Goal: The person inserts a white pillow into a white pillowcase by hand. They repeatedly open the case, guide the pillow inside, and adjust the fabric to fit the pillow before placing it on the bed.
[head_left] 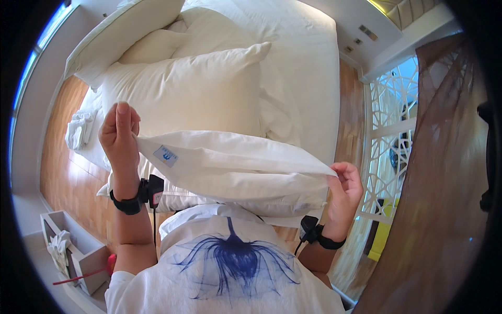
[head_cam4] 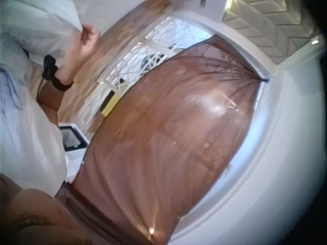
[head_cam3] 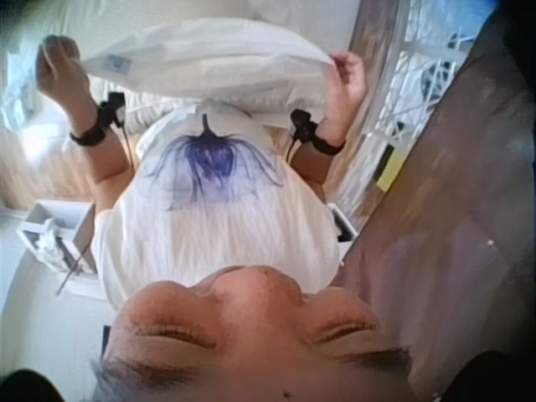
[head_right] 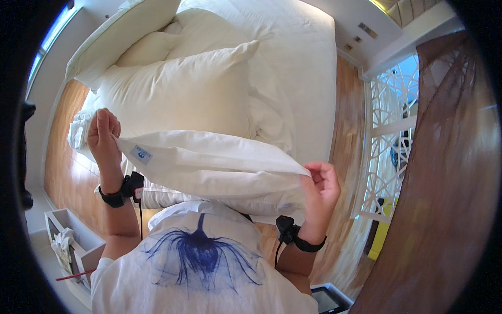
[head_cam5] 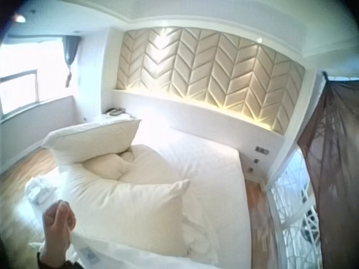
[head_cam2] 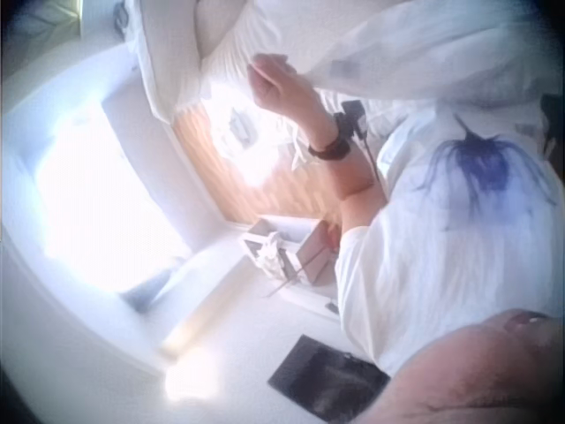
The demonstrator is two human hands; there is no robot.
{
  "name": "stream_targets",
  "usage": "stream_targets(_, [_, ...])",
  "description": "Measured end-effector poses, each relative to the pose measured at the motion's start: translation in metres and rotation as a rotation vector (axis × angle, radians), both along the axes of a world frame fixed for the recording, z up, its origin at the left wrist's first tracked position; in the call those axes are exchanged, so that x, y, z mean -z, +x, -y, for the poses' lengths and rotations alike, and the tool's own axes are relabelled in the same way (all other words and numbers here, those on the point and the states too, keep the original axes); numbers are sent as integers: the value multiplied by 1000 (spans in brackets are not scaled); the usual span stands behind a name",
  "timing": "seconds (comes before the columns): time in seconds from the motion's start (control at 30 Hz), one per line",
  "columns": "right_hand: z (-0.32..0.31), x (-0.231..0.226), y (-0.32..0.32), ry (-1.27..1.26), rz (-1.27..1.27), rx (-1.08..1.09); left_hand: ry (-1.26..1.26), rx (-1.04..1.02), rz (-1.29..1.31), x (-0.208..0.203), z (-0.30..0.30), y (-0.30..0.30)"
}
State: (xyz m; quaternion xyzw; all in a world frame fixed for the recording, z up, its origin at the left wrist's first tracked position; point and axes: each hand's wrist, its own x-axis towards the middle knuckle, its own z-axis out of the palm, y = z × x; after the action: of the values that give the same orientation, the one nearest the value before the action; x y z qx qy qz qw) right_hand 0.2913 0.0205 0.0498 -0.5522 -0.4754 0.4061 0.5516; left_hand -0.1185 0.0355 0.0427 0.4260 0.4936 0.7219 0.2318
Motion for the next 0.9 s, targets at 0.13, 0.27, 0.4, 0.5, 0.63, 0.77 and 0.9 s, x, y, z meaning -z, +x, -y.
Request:
stream_targets(0.13, [2, 2, -4, -26, 38, -16, -100, -83, 98, 23, 6, -13])
stream_targets(0.27, [2, 8, -5, -72, 418, 92, -162, -231, 212, 30, 10, -20])
stream_targets(0.4, [4, 11, 2, -127, 374, -10, -206, -260, 127, 33, 14, -18])
stream_targets(0.5, [8, 11, 7, -137, 210, -69, -224, -209, 136, 32, 20, -21])
stream_targets(0.63, [11, 15, 5, -136, 239, -70, -216, -183, 142, 33, 25, -22])
stream_targets(0.77, [24, 13, -3, 53, 273, -30, -124, -137, 232, 34, 25, -17])
stream_targets(0.9, [37, 4, 1, 373, 527, -216, -160, -220, 264, 31, 19, -12])
